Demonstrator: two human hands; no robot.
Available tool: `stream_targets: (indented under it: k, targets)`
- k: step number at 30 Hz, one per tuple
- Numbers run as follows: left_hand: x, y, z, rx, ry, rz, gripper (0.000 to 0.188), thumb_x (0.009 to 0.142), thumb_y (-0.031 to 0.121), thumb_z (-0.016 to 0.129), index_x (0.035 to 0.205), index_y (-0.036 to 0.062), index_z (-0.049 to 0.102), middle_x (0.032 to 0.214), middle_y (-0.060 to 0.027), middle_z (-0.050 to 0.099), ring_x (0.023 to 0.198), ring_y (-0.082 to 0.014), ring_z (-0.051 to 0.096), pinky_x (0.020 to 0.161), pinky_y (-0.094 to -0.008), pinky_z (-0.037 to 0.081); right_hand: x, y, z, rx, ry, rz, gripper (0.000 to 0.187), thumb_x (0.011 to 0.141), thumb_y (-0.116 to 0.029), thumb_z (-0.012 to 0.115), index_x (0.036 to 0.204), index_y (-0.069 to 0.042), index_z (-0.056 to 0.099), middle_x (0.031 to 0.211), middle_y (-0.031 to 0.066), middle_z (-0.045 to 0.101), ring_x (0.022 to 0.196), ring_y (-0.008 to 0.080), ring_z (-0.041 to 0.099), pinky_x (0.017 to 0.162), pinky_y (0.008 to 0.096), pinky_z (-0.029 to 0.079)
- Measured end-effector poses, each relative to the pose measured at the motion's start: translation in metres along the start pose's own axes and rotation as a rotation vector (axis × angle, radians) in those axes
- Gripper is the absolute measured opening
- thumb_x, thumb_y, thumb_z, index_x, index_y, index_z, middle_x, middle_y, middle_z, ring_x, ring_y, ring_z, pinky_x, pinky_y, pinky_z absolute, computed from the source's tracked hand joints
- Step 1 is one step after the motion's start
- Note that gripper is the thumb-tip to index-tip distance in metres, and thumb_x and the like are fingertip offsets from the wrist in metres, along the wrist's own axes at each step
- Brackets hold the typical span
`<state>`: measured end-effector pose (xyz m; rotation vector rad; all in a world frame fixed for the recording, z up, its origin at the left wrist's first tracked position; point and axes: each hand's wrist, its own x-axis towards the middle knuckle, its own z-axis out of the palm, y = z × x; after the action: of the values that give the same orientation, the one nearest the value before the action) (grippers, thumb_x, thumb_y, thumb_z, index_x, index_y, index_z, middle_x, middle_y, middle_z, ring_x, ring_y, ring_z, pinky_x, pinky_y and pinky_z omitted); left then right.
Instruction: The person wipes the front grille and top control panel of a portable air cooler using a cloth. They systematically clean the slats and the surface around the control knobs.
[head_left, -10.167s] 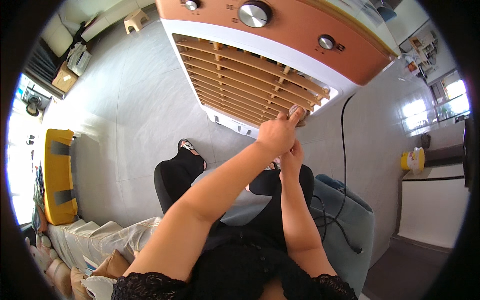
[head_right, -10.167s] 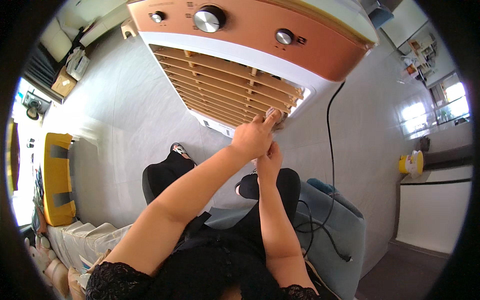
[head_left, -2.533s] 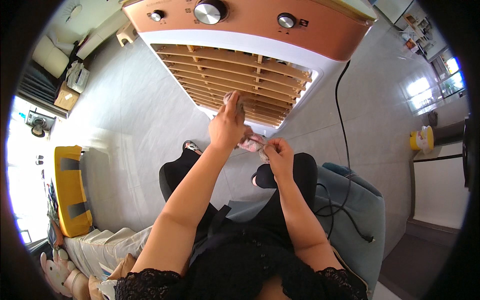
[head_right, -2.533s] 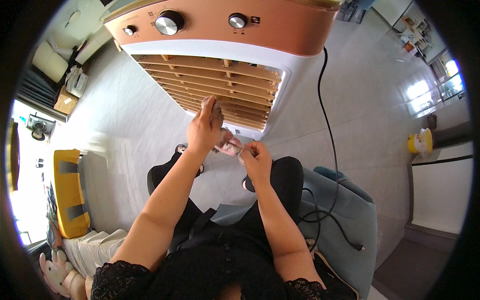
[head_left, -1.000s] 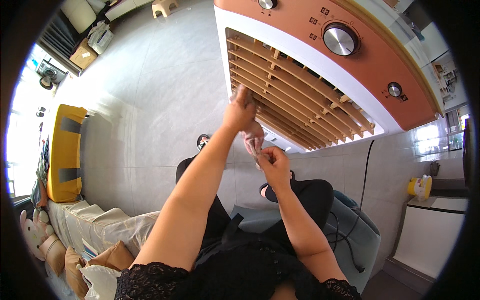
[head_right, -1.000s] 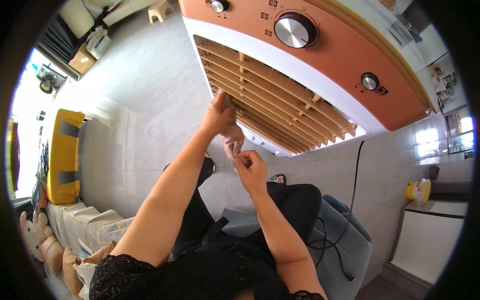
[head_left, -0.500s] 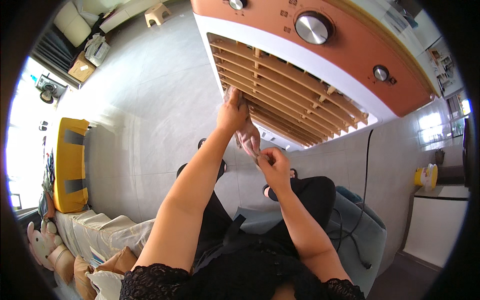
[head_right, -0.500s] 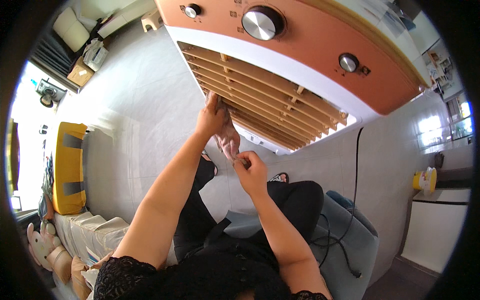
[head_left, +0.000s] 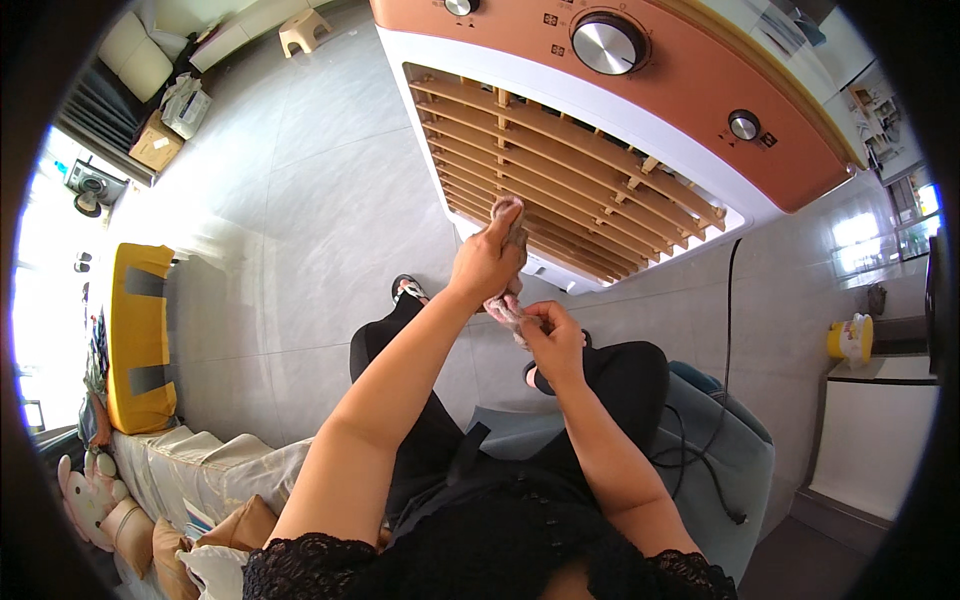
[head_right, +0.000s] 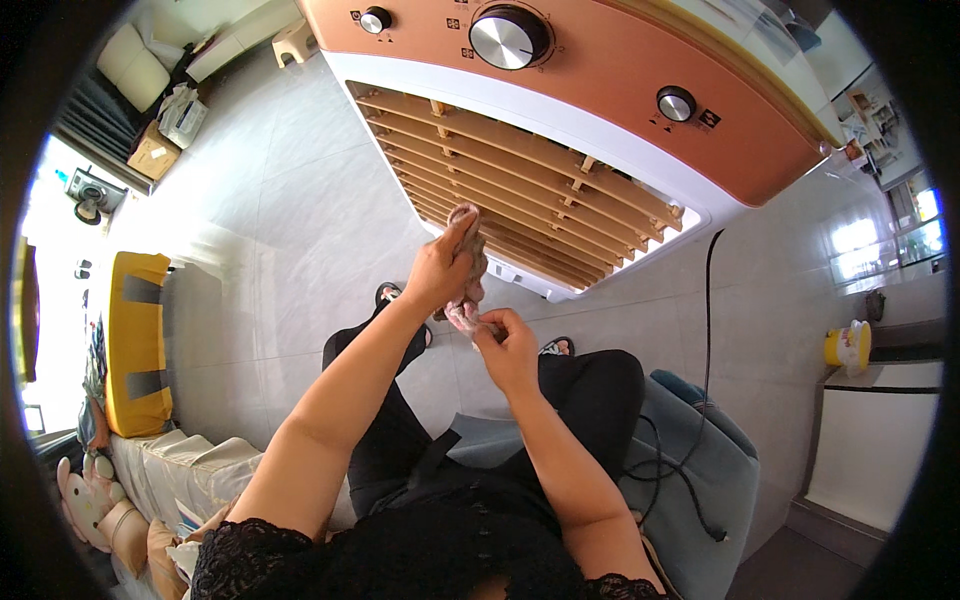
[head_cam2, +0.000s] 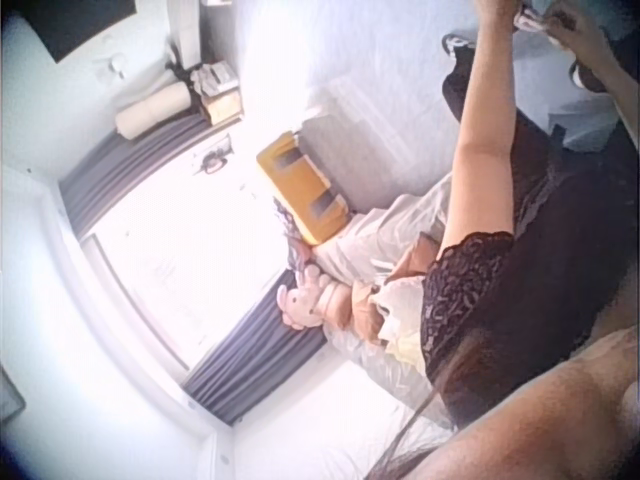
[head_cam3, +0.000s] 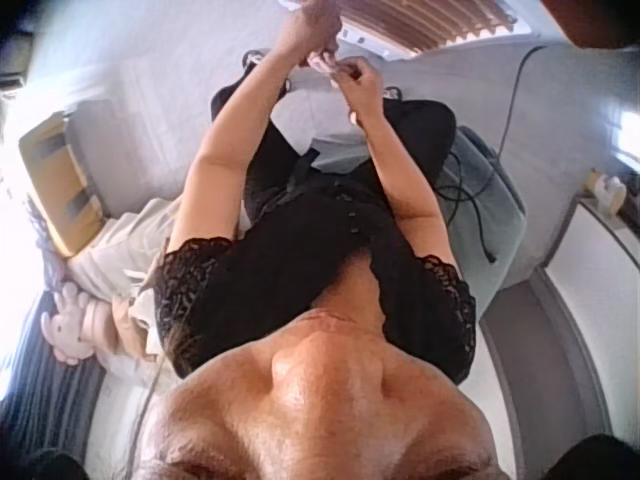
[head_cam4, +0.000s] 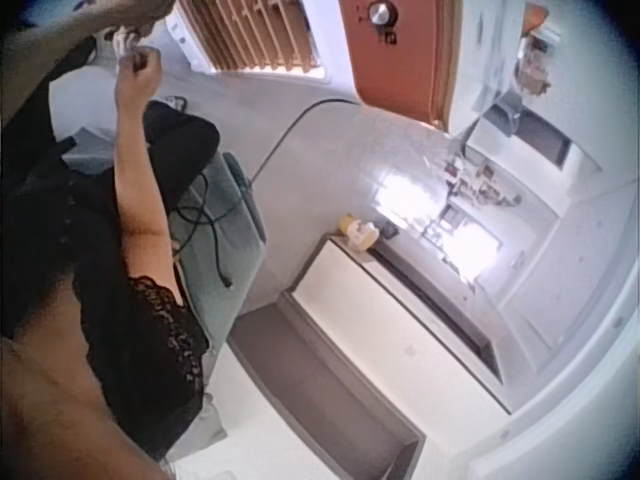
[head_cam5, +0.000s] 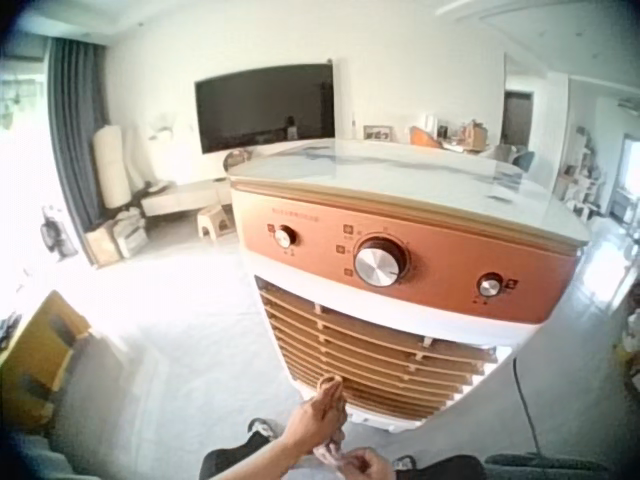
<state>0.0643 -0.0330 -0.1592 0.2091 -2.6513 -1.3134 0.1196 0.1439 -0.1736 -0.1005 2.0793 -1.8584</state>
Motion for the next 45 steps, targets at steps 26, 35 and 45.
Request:
stream_targets:
  k: [26,35,45]
  targets:
    - [0.021,0.022,0.029,0.255,-0.05,-0.301,0.069,0.085,0.023,0.056,0.148,0.0267,0.028,0.124,-0.0204,0.06,0.099,-0.0439,0.062,0.081,-0.0516,0.052,-0.019,0.005,-0.041,0.09,0.123,0.007,0.013,0.08,-0.006,0.066,0.09,0.001,0.062,0.077,0.0053,0.064,0.066,0.0094,0.057,0.06,0.024,0.046]
    - [-0.036,0.095,0.092,0.076,-0.052,0.132,0.062,0.085,0.021,0.052,0.143,0.0196,0.033,0.124,-0.0234,0.057,0.089,-0.0445,0.064,0.076,-0.0507,0.053,-0.031,0.009,-0.065,0.158,0.171,-0.001,0.014,0.078,-0.005,0.065,0.089,0.002,0.061,0.071,0.003,0.062,0.063,0.0076,0.054,0.058,0.023,0.043]
    - [-0.006,0.102,0.129,0.355,-0.215,-0.095,0.063,0.087,0.022,0.054,0.144,0.0152,0.029,0.115,-0.0228,0.058,0.09,-0.0431,0.065,0.077,-0.0505,0.053,-0.024,0.016,-0.068,0.147,0.24,0.032,0.011,0.08,-0.004,0.064,0.088,0.002,0.06,0.071,0.0009,0.058,0.062,0.006,0.051,0.057,0.0211,0.041]
